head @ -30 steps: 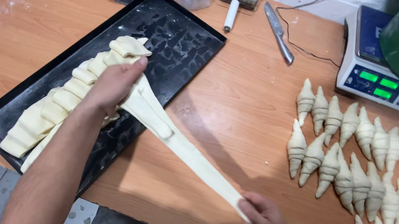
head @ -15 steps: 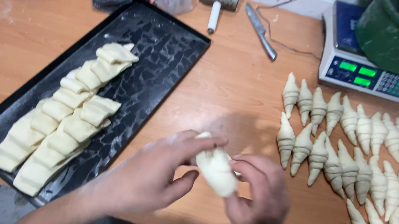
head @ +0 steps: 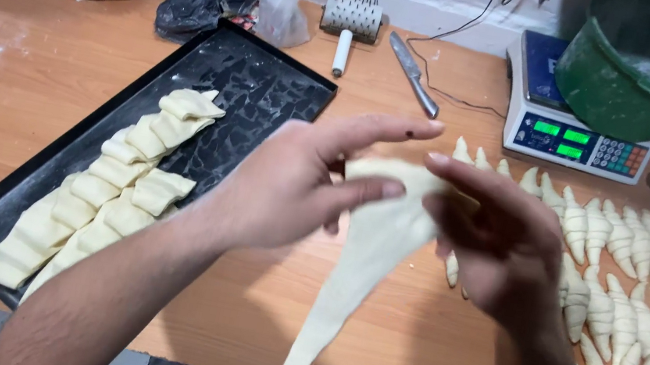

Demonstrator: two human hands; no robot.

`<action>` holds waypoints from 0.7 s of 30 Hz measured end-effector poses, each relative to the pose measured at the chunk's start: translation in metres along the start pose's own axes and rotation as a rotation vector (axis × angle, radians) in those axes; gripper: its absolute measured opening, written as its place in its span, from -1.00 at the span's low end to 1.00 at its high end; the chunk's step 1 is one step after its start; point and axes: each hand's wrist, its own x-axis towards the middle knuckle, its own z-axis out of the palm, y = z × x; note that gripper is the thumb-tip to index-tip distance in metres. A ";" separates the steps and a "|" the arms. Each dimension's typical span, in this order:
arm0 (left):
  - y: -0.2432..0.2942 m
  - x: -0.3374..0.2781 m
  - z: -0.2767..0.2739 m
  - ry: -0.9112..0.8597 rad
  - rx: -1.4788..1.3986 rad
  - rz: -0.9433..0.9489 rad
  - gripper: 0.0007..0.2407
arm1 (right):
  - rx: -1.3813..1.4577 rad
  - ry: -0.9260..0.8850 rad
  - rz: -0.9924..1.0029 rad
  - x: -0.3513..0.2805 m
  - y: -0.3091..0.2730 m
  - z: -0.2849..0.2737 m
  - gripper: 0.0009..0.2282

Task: Rolling pieces of dough into croissant shapes on a workbench.

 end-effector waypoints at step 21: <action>-0.234 -0.102 0.159 0.002 0.538 0.004 -0.60 | -0.629 -0.195 0.041 -0.132 0.172 0.078 -0.70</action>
